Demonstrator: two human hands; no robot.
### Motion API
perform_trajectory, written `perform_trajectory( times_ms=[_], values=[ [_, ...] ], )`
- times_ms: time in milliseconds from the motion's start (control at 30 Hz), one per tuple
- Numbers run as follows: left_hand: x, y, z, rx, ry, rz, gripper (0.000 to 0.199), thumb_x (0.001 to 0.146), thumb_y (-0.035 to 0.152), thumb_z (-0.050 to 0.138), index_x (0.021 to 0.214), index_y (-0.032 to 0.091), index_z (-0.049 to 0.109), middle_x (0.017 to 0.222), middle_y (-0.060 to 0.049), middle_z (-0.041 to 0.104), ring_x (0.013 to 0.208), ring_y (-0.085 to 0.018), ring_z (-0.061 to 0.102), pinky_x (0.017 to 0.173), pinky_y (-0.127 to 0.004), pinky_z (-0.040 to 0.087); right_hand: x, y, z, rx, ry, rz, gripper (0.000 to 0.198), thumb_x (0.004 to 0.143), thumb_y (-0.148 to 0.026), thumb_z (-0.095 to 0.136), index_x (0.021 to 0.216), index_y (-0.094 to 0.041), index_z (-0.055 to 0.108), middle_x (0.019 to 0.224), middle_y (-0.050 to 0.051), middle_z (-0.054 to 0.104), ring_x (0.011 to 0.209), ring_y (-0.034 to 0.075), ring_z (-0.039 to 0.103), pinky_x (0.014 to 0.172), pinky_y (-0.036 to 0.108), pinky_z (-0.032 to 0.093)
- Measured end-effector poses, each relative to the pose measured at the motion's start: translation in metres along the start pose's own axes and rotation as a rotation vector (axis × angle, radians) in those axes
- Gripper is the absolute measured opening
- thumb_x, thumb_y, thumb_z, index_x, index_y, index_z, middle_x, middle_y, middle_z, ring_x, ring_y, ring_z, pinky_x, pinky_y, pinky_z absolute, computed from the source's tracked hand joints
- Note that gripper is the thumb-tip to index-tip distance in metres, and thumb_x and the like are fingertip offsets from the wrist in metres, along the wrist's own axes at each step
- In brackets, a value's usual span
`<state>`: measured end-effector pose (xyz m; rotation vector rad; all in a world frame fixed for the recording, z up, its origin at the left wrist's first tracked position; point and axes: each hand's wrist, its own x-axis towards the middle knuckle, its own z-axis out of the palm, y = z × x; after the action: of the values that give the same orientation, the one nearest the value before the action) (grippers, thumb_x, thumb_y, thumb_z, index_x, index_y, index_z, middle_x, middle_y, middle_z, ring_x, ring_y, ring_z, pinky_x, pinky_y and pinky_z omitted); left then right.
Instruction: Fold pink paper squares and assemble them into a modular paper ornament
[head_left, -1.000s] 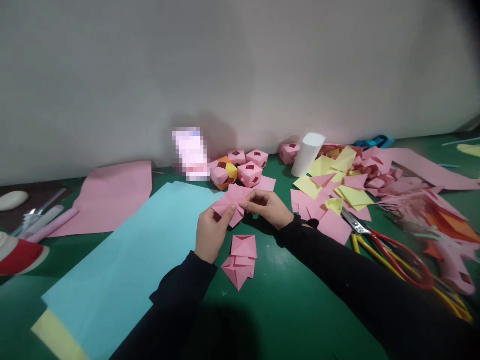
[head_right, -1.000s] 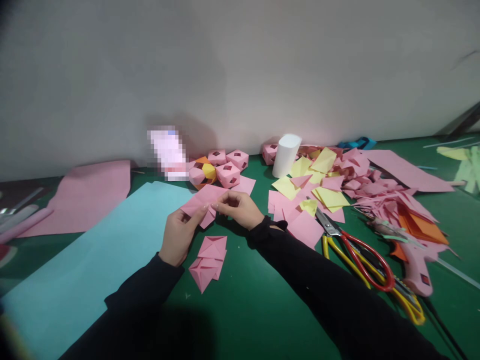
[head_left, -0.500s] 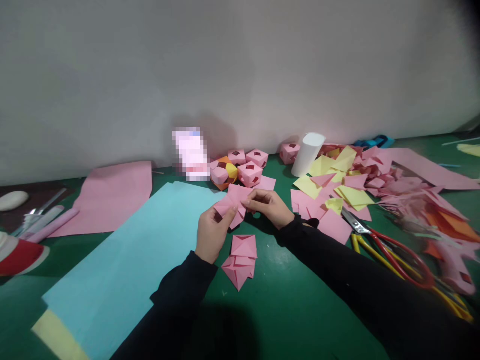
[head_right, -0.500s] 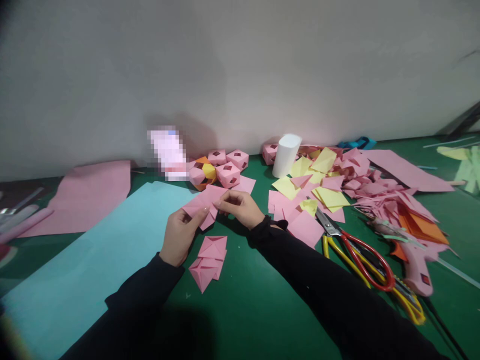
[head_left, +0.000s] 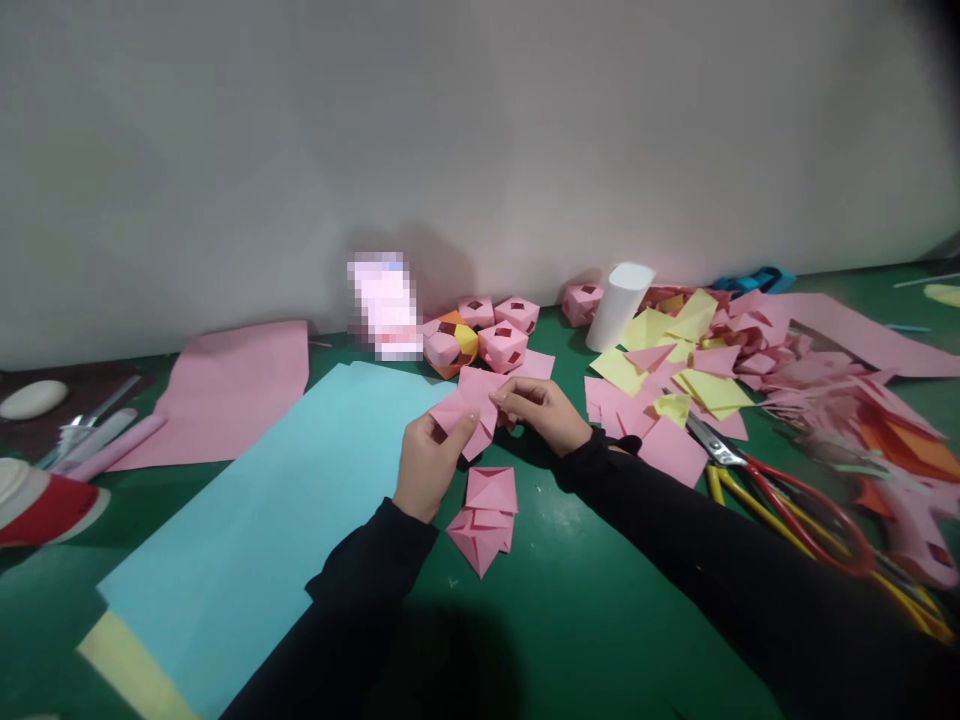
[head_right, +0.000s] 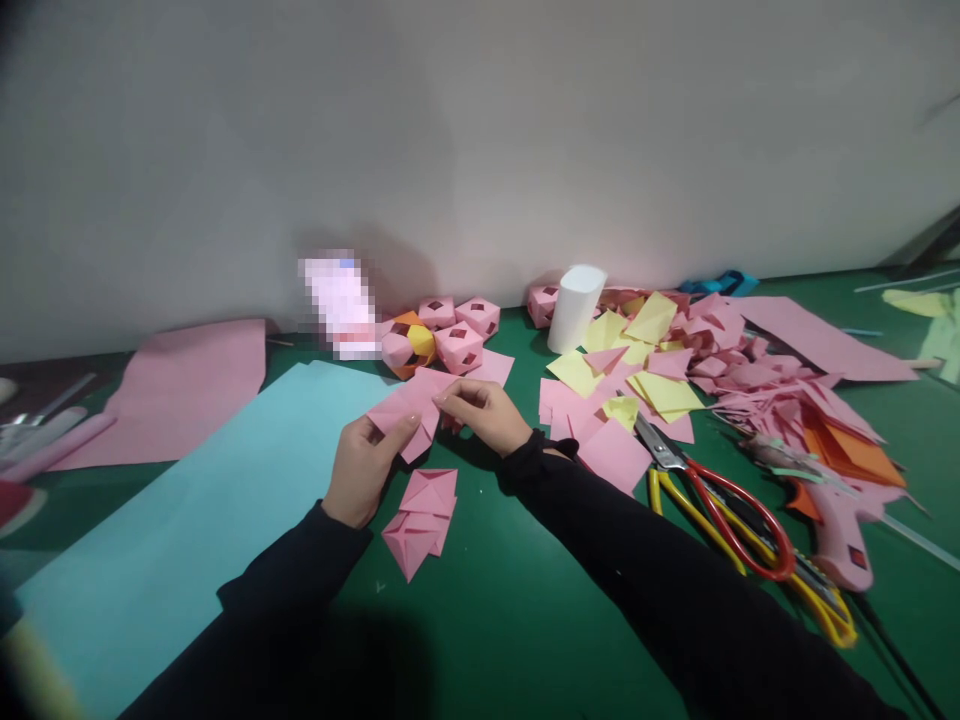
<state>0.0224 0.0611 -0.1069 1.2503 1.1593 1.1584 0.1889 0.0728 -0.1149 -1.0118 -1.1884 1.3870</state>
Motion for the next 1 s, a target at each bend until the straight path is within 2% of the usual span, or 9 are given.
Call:
perform_trajectory(
  times_ms=[233,333,467,633,1000],
  values=[
    [-0.0001,-0.0026,-0.0011,-0.003,-0.025,-0.002,0.039,0.068,0.038,0.079,0.096,0.011,0.075,0.093,-0.01,0.076,0.086,-0.026,0.068,0.079,-0.034,0.052,-0.0007,-0.0006,0.0005,-0.054,0.033,-0.055,0.041,0.071,-0.055,0.073,0.062,-0.017,0.061,0.054,-0.002,0.057,0.049,0.009,0.05,0.051,0.024,0.043],
    [0.0002,-0.0029,-0.0011,0.011,-0.015,0.001,0.039,0.068,0.037,0.079,0.096,0.011,0.074,0.092,-0.009,0.076,0.087,-0.026,0.068,0.079,-0.033,0.052,-0.0015,-0.0024,0.0027,-0.072,0.039,-0.038,0.044,0.07,-0.058,0.072,0.061,-0.017,0.057,0.052,-0.003,0.055,0.046,0.008,0.049,0.048,0.023,0.042],
    [0.0003,-0.0023,-0.001,0.027,0.046,-0.01,0.037,0.07,0.039,0.077,0.094,0.011,0.074,0.088,-0.009,0.076,0.084,-0.024,0.068,0.075,-0.032,0.052,-0.0026,-0.0038,0.0049,-0.1,-0.03,0.009,0.046,0.07,-0.061,0.071,0.062,-0.017,0.057,0.054,-0.003,0.056,0.046,0.008,0.048,0.046,0.022,0.042],
    [-0.0003,-0.0022,-0.0008,0.043,0.085,-0.007,0.032,0.072,0.04,0.076,0.087,0.012,0.074,0.087,-0.008,0.076,0.08,-0.022,0.068,0.072,-0.03,0.051,-0.0039,-0.0039,0.0047,-0.206,-0.153,0.032,0.042,0.067,-0.055,0.076,0.063,-0.016,0.062,0.058,-0.002,0.057,0.05,0.008,0.05,0.05,0.022,0.041],
    [0.0009,-0.0014,-0.0005,0.028,0.097,-0.01,0.032,0.07,0.04,0.077,0.085,0.012,0.073,0.083,-0.007,0.075,0.079,-0.022,0.067,0.07,-0.029,0.05,-0.0033,-0.0025,0.0034,-0.199,-0.184,0.044,0.04,0.067,-0.053,0.077,0.064,-0.016,0.061,0.059,-0.003,0.057,0.053,0.009,0.05,0.053,0.023,0.04]
  ],
)
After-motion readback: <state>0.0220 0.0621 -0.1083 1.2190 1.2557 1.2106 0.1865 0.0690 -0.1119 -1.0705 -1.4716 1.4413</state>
